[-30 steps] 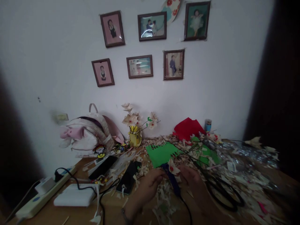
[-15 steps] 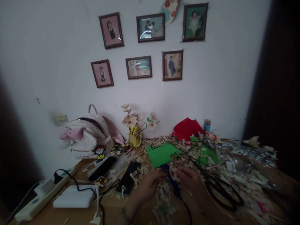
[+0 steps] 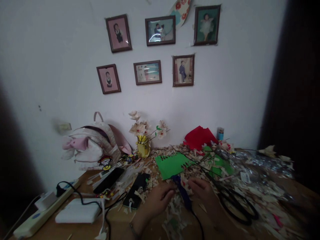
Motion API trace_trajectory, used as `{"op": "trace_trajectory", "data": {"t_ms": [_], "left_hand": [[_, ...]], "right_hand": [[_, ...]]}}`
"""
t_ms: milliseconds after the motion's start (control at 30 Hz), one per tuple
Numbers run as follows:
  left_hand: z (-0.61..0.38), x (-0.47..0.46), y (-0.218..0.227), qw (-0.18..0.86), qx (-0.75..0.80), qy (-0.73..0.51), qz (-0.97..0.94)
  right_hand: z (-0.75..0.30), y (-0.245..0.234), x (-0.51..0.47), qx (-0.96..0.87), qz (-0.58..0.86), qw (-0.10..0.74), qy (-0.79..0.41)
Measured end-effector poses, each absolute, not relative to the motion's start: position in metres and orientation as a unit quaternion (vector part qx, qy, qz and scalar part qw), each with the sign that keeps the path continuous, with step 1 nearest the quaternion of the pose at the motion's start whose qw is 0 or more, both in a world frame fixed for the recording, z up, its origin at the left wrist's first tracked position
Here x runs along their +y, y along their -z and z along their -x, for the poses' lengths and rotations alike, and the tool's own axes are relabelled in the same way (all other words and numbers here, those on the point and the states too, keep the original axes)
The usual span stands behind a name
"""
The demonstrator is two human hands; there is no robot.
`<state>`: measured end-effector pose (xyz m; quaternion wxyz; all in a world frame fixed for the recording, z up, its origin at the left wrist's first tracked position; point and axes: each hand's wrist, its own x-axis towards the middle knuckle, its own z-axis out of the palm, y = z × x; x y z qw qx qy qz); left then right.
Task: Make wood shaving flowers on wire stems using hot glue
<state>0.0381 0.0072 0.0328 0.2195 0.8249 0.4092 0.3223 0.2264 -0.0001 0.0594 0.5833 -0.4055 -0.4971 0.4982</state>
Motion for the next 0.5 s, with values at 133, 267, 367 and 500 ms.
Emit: {"op": "trace_trajectory", "data": {"t_ms": [133,267,367,500], "left_hand": [[-0.039,0.010,-0.030,0.212,0.426,-0.330,-0.815],[-0.036,0.013,-0.022,0.178,0.422,-0.340,-0.822],[-0.035,0.015,-0.018,0.152,0.410,-0.344,-0.831],[-0.035,0.016,-0.016,0.125,0.400,-0.354,-0.836]], "right_hand": [[-0.227,-0.056,0.002,-0.502,0.398,0.589,-0.492],[-0.229,-0.053,0.005,-0.514,0.406,0.573,-0.493],[-0.232,-0.053,0.006,-0.526,0.409,0.563,-0.489],[-0.233,-0.050,0.007,-0.525,0.424,0.562,-0.479]]}}
